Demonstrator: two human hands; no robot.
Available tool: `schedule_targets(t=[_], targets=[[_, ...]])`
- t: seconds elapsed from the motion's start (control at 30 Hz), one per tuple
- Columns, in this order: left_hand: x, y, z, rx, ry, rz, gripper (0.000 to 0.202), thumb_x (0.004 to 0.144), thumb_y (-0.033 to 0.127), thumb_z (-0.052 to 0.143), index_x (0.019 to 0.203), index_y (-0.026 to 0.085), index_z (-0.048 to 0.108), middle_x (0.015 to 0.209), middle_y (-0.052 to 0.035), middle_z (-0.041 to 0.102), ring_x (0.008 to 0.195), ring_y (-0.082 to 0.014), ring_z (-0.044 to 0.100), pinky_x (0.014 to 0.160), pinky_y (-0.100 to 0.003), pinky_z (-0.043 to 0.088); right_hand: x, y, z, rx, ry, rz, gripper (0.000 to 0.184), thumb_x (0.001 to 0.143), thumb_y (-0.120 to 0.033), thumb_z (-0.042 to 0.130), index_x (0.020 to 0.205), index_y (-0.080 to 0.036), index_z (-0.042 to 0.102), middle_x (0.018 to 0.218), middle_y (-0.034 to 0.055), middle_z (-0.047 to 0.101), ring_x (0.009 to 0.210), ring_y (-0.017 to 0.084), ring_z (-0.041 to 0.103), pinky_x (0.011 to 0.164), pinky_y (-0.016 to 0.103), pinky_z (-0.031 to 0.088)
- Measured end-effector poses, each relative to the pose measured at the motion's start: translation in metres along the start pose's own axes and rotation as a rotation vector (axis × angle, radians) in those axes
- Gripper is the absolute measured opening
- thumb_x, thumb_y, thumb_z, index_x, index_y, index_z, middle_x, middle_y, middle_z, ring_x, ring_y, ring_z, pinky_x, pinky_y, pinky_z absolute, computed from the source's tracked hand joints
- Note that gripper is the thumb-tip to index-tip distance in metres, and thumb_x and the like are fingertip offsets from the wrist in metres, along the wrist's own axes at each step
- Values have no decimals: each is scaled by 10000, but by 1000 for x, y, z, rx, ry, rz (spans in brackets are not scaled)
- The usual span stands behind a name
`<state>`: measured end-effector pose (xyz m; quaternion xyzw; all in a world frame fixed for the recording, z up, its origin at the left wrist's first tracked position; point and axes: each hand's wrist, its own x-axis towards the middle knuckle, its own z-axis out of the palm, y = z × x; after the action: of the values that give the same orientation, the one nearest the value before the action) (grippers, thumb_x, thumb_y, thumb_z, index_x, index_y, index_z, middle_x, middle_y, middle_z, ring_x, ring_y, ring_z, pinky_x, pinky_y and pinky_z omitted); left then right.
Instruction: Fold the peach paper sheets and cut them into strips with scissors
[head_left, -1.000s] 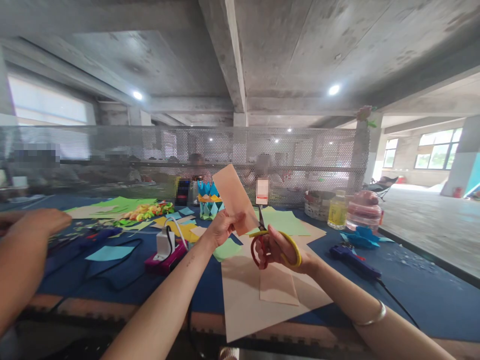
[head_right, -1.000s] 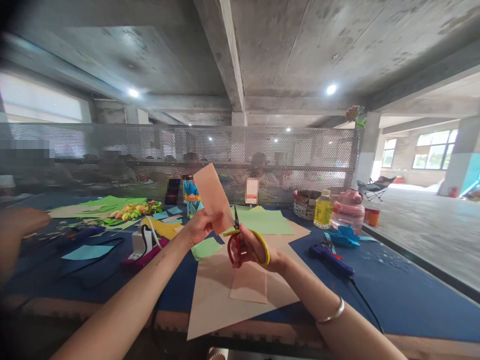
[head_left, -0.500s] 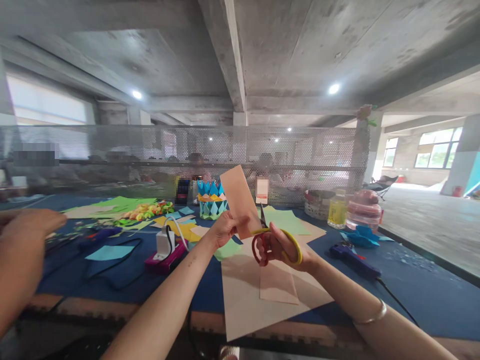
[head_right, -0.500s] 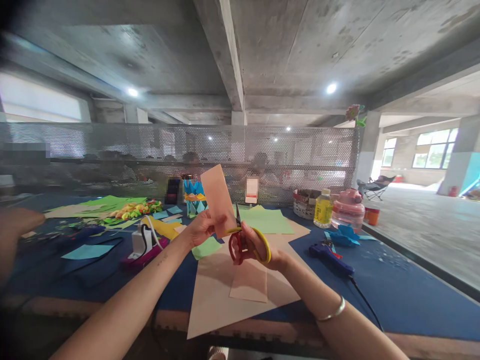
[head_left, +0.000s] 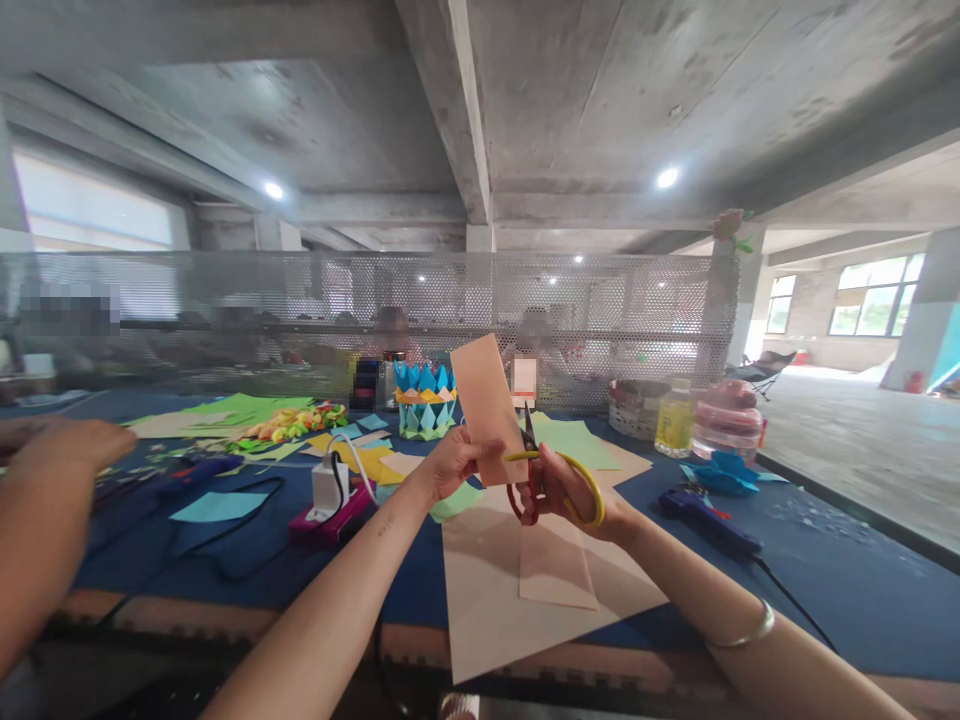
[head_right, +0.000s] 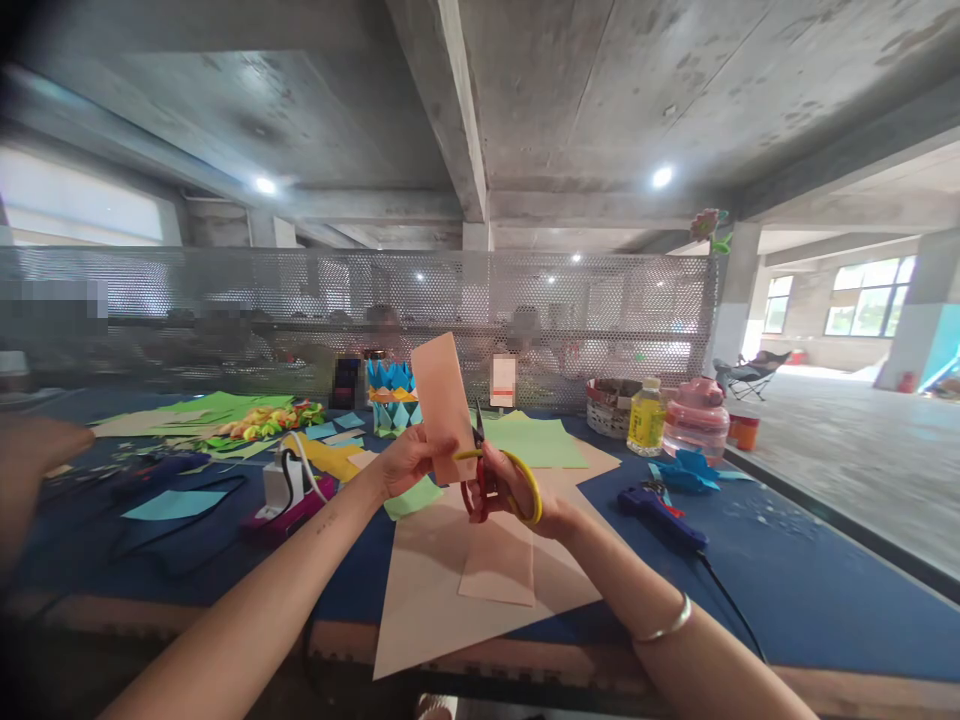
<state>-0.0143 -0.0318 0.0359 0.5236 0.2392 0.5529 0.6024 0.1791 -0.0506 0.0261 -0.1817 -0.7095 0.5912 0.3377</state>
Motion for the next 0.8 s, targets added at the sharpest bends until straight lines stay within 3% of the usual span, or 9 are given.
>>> schedule_targets(t=[0.17, 0.3, 0.57, 0.8], targets=[[1, 1, -2, -23, 5, -17, 328, 501, 179, 858, 791, 97, 728, 797, -119, 737, 675, -196, 674, 634, -267, 534, 0, -3, 1, -211, -1, -7, 339, 871, -400, 539, 659, -135, 552, 646, 7, 541, 583, 112, 529, 597, 259, 430], [1, 6, -5, -80, 4, -15, 344, 483, 160, 862, 793, 106, 722, 803, -122, 737, 691, -218, 684, 660, -292, 540, 0, -4, 1, -278, -3, 16, 293, 849, -305, 543, 611, -136, 538, 617, 1, 540, 559, 101, 514, 570, 243, 412], [7, 13, -11, -230, 155, 107, 252, 570, 219, 826, 766, 150, 682, 689, -15, 728, 615, -153, 672, 600, -237, 507, -2, -1, 4, -309, -37, 105, 327, 826, -362, 584, 595, -132, 556, 579, 4, 548, 545, 104, 525, 549, 225, 423], [8, 10, -6, -234, 164, 160, 298, 531, 218, 849, 768, 142, 685, 701, -6, 726, 598, -128, 650, 608, -227, 490, -1, 3, 11, -132, -7, 94, 534, 869, -593, 432, 631, -134, 567, 586, 16, 540, 544, 115, 537, 578, 261, 457]])
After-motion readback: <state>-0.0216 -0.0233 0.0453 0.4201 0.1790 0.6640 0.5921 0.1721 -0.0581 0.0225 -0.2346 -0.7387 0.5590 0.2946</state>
